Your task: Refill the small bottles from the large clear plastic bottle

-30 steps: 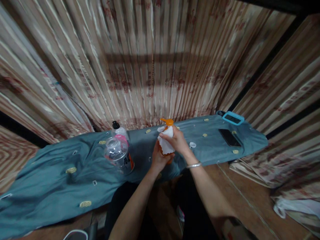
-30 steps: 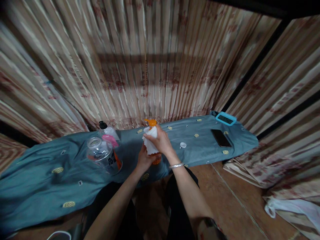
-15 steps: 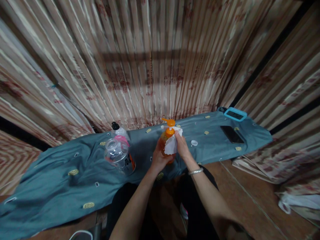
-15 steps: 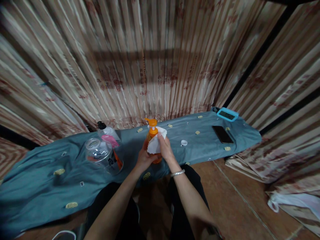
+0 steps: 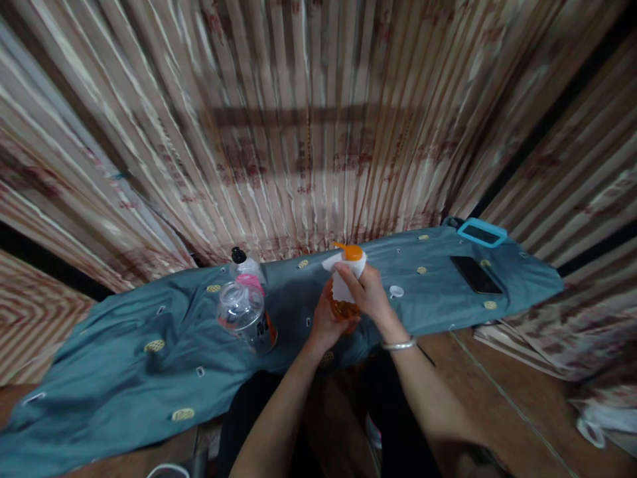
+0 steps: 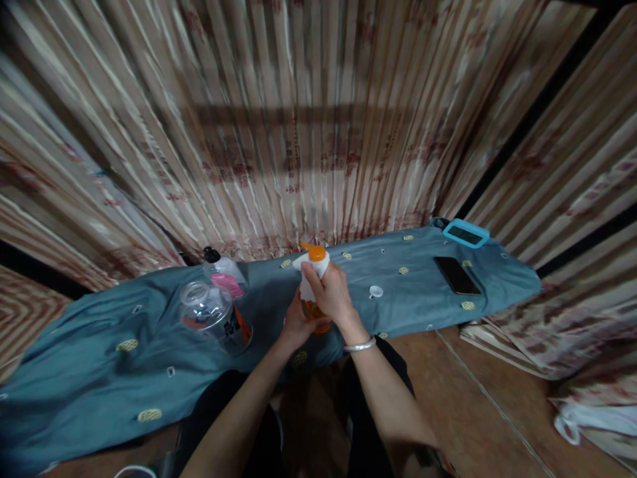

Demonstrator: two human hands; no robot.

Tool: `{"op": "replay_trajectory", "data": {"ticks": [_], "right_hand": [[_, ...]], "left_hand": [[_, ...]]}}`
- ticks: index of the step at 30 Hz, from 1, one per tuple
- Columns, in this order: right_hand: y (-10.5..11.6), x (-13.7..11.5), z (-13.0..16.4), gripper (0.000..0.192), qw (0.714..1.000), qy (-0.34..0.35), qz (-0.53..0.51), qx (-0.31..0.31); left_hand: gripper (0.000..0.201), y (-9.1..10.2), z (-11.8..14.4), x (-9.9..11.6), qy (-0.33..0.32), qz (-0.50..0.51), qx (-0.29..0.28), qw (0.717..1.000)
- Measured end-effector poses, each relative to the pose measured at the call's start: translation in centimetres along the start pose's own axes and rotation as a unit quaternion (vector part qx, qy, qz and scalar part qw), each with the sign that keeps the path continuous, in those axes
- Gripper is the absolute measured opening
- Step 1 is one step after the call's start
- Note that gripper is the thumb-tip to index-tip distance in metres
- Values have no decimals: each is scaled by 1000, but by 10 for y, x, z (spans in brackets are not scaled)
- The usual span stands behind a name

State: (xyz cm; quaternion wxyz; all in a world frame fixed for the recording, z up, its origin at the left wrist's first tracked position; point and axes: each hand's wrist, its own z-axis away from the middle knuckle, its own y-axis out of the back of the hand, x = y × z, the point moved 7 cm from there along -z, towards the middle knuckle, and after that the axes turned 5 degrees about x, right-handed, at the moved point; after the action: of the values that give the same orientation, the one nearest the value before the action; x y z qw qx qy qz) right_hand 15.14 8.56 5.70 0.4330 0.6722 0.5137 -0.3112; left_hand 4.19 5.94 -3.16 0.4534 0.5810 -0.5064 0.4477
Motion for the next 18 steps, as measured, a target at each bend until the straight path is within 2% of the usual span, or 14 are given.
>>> {"op": "replay_trajectory", "data": {"ticks": [5,9,14,18], "right_hand": [[3,1,8,32,996,5,48,81],[3,4,23,33,991,7,38,127],[6,24,48,37,989,-31,-19,144],[9,45,59,36,984,-97,-77,130]], "left_hand": [[92,-6,0,-2,13,46,-4,999],[92,-5,1,-1,18,34,-12,999],[89,-3,1,9,11,16,-21,1000],[100,-4,-1,2,14,12,-18,1000]]}}
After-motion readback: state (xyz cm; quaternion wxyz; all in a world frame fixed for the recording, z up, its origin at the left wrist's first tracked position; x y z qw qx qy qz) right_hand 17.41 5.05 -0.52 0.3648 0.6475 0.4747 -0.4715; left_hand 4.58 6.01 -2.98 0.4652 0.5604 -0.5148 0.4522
